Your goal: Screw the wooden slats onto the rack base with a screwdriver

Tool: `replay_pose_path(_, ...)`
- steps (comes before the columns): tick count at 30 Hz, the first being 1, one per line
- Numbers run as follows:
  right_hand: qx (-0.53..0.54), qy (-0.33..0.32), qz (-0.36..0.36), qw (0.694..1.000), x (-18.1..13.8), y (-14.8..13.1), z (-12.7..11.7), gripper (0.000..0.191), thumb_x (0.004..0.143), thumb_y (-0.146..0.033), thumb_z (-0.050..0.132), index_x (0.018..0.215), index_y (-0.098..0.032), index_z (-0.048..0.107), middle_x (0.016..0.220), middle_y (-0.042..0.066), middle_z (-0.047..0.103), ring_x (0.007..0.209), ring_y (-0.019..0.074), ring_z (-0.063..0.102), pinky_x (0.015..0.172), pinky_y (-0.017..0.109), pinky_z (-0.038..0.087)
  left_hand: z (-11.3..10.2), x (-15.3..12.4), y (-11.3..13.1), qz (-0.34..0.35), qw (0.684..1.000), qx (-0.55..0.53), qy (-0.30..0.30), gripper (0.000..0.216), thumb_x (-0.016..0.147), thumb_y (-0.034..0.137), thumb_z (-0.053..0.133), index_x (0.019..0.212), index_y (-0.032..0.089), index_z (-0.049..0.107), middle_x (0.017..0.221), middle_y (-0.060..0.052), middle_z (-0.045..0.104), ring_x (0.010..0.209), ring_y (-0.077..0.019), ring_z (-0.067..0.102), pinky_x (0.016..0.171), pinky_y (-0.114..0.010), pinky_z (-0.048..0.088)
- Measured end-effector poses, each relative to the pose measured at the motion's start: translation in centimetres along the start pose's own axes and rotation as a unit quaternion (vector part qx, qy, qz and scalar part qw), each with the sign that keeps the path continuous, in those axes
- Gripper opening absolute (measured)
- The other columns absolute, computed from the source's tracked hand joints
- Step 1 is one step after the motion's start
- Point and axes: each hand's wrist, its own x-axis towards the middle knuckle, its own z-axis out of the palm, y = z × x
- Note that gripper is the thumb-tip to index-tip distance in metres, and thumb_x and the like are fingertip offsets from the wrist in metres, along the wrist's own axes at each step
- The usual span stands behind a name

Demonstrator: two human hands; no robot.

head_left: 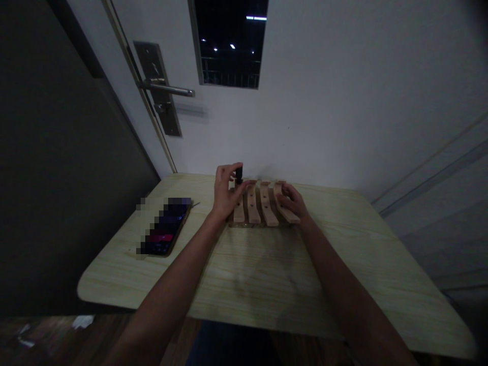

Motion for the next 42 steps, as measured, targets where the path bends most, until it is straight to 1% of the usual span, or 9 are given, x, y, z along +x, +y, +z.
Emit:
replay_pose_path(5, -0.003, 0.006, 0.006, 1.0, 0.1, 0.0, 0.0, 0.046, 0.064, -0.054, 0.067, 0.099, -0.026, 0.057, 0.109, 0.007, 0.064, 0.099, 0.0241, 0.06, 0.092, 0.045, 0.046, 0.2, -0.3, -0.6, -0.003, 1.0, -0.018, -0.013, 0.038, 0.087, 0.033, 0.055, 0.124, 0.024, 0.049, 0.106, -0.006, 0.058, 0.087, -0.0141, 0.056, 0.076, -0.029, 0.051)
replay_pose_path(10, 0.005, 0.007, 0.003, 1.0, 0.1, 0.0, 0.0, 0.044, 0.062, -0.054, 0.068, 0.094, -0.026, 0.058, 0.103, 0.006, 0.065, 0.096, 0.0237, 0.061, 0.09, 0.045, 0.047, 0.0, -0.5, -0.4, -0.011, 0.998, -0.047, -0.048, 0.048, 0.093, 0.032, 0.044, 0.139, 0.026, 0.032, 0.116, -0.009, 0.059, 0.092, -0.0153, 0.06, 0.081, -0.032, 0.051)
replay_pose_path(17, -0.008, 0.002, -0.001, 1.0, 0.0, 0.0, 0.0, 0.049, 0.063, -0.057, 0.067, 0.1, -0.025, 0.057, 0.108, 0.007, 0.064, 0.1, 0.025, 0.06, 0.089, 0.043, 0.047, -0.2, 0.0, -0.4, 0.012, 0.999, 0.027, 0.016, 0.042, 0.083, 0.038, 0.062, 0.122, 0.025, 0.053, 0.1, -0.005, 0.055, 0.082, -0.0139, 0.054, 0.074, -0.029, 0.05)
replay_pose_path(20, -0.001, -0.005, 0.004, 1.0, 0.0, -0.1, -0.1, 0.049, 0.064, -0.056, 0.067, 0.101, -0.025, 0.057, 0.109, 0.008, 0.064, 0.099, 0.0247, 0.06, 0.088, 0.043, 0.048, -0.1, -0.1, -0.6, 0.006, 1.0, 0.023, 0.014, 0.044, 0.085, 0.037, 0.06, 0.126, 0.025, 0.051, 0.094, -0.004, 0.055, 0.077, -0.0126, 0.053, 0.074, -0.029, 0.049)
replay_pose_path(27, 0.001, 0.01, 0.006, 1.0, 0.0, -0.1, 0.0, 0.046, 0.063, -0.055, 0.069, 0.097, -0.025, 0.057, 0.107, 0.007, 0.064, 0.098, 0.0239, 0.06, 0.092, 0.046, 0.046, -0.2, -0.5, -0.1, 0.034, 0.999, -0.007, -0.039, 0.043, 0.094, 0.03, 0.04, 0.137, 0.024, 0.038, 0.116, -0.009, 0.059, 0.095, -0.0162, 0.058, 0.085, -0.034, 0.048)
replay_pose_path(30, 0.008, 0.011, 0.008, 1.0, -0.1, -0.1, 0.1, 0.046, 0.064, -0.053, 0.069, 0.099, -0.025, 0.057, 0.11, 0.008, 0.064, 0.101, 0.0249, 0.06, 0.093, 0.046, 0.046, -0.4, -0.1, 0.3, 0.031, 0.999, 0.006, -0.035, 0.038, 0.09, 0.034, 0.05, 0.127, 0.025, 0.049, 0.112, -0.007, 0.058, 0.098, -0.0171, 0.055, 0.082, -0.032, 0.049)
replay_pose_path(34, 0.018, -0.003, 0.014, 1.0, -0.1, -0.2, 0.0, 0.044, 0.065, -0.049, 0.068, 0.101, -0.025, 0.057, 0.11, 0.008, 0.064, 0.102, 0.0252, 0.06, 0.09, 0.045, 0.048, -0.3, 0.3, 0.2, 0.01, 1.0, 0.01, 0.002, 0.041, 0.079, 0.036, 0.067, 0.118, 0.026, 0.056, 0.095, -0.003, 0.054, 0.083, -0.0136, 0.053, 0.073, -0.028, 0.049)
replay_pose_path(38, 0.02, 0.003, 0.015, 1.0, -0.1, -0.1, 0.0, 0.046, 0.064, -0.047, 0.069, 0.101, -0.025, 0.056, 0.111, 0.008, 0.064, 0.102, 0.0248, 0.06, 0.09, 0.045, 0.048, -0.2, 0.1, -0.3, 0.015, 1.0, 0.019, -0.003, 0.038, 0.084, 0.029, 0.061, 0.121, 0.026, 0.054, 0.091, -0.002, 0.056, 0.078, -0.0125, 0.053, 0.074, -0.028, 0.048)
replay_pose_path(42, 0.023, 0.009, 0.017, 1.0, -0.1, 0.1, 0.0, 0.043, 0.065, -0.047, 0.068, 0.101, -0.025, 0.057, 0.112, 0.008, 0.064, 0.103, 0.025, 0.059, 0.09, 0.045, 0.048, -0.1, -0.3, -0.3, 0.018, 1.0, 0.005, -0.021, 0.048, 0.089, 0.025, 0.05, 0.136, 0.026, 0.04, 0.107, -0.005, 0.061, 0.083, -0.0132, 0.057, 0.079, -0.03, 0.049)
